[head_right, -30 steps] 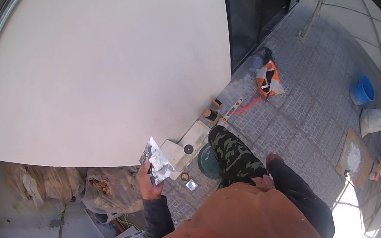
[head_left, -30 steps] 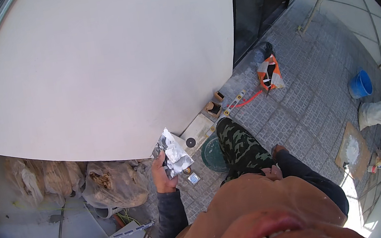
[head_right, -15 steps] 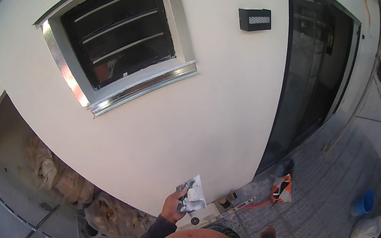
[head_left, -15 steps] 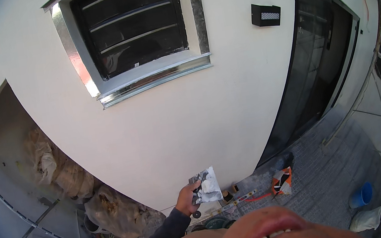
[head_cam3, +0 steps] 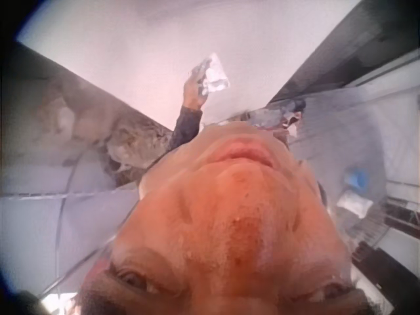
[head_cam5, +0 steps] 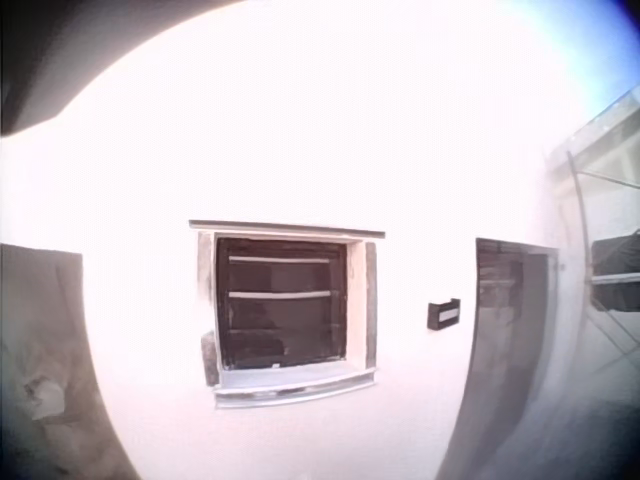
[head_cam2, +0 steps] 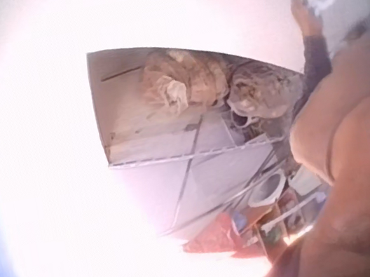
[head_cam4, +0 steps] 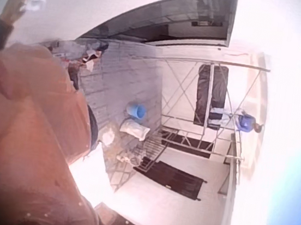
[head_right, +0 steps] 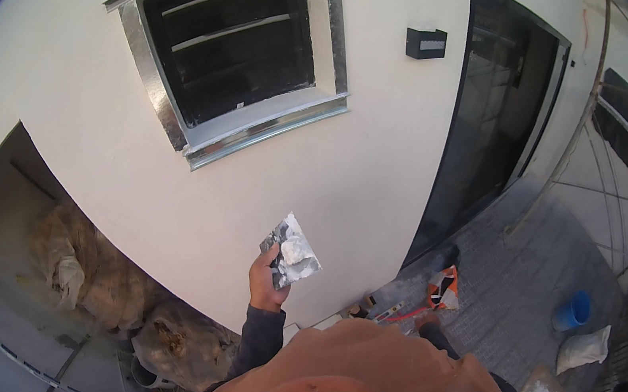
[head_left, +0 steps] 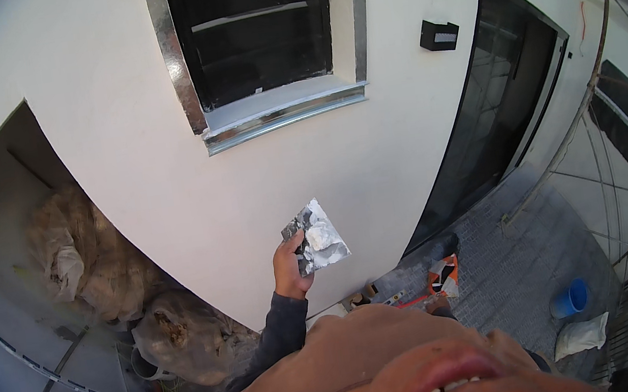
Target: The person applies white plaster to the wall around a window frame using a trowel and a smaller hand tool. They repeatedly scoop plaster from a board on the floor and smooth it onto the wall surface.
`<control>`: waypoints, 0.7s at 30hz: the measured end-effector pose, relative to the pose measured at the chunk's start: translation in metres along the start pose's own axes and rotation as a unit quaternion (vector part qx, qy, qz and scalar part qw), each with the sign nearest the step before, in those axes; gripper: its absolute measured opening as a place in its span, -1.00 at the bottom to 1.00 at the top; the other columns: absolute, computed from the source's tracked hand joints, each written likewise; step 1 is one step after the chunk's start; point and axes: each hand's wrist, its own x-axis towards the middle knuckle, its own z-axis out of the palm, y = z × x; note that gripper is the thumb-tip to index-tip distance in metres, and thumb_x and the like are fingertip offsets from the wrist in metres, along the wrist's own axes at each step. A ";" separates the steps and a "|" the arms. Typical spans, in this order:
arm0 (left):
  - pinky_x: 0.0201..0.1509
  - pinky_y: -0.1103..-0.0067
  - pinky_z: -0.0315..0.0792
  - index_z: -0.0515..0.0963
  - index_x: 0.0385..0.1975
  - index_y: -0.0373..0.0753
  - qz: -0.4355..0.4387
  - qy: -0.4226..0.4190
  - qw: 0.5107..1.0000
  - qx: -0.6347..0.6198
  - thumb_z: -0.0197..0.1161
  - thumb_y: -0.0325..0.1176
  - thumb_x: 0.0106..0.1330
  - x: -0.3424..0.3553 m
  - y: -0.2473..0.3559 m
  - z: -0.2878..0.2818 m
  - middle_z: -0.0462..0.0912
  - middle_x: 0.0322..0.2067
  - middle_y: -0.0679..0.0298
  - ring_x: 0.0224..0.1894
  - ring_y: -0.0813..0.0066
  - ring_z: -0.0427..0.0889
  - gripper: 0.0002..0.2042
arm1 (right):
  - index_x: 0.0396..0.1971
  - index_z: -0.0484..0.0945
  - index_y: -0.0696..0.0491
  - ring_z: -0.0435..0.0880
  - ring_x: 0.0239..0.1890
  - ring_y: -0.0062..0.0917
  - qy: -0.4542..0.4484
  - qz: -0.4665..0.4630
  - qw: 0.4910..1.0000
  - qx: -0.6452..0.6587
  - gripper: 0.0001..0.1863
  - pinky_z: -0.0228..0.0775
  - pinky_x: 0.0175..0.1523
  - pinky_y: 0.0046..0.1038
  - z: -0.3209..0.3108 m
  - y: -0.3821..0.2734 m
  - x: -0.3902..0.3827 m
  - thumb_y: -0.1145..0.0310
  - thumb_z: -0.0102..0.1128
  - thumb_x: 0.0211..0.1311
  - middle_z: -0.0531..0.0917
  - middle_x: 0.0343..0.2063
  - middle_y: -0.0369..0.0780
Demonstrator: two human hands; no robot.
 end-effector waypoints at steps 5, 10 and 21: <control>0.12 0.29 0.63 0.52 0.10 -0.38 -0.077 -0.031 0.997 0.008 0.13 -0.40 0.49 0.025 -0.013 0.027 0.71 -0.07 0.11 -0.08 0.25 0.75 -0.72 | 0.16 0.54 0.10 0.70 0.08 -0.16 0.273 -0.113 0.888 0.353 -0.23 0.49 0.23 -0.24 -0.090 -0.070 -0.024 0.34 0.59 -0.20 0.69 0.06 -0.02; 0.15 0.26 0.63 0.51 0.11 -0.38 -0.152 -0.063 0.986 0.031 0.12 -0.37 0.50 0.047 -0.031 0.044 0.71 -0.04 0.09 -0.05 0.21 0.75 -0.71 | 0.17 0.50 0.18 0.72 0.01 -0.17 0.323 -0.155 0.772 0.525 -0.30 0.54 0.18 -0.28 -0.159 -0.108 -0.064 0.46 0.54 -0.08 0.70 -0.01 -0.04; 0.09 0.33 0.67 0.53 0.07 -0.40 -0.187 -0.087 0.974 0.089 0.15 -0.39 0.50 0.067 -0.071 0.117 0.73 -0.08 0.13 -0.10 0.27 0.77 -0.74 | 0.05 0.56 0.09 0.74 -0.07 -0.29 -0.012 -0.005 0.405 0.914 -0.65 0.63 0.06 -0.15 -0.166 -0.064 -0.129 0.57 0.27 0.25 0.71 -0.12 -0.22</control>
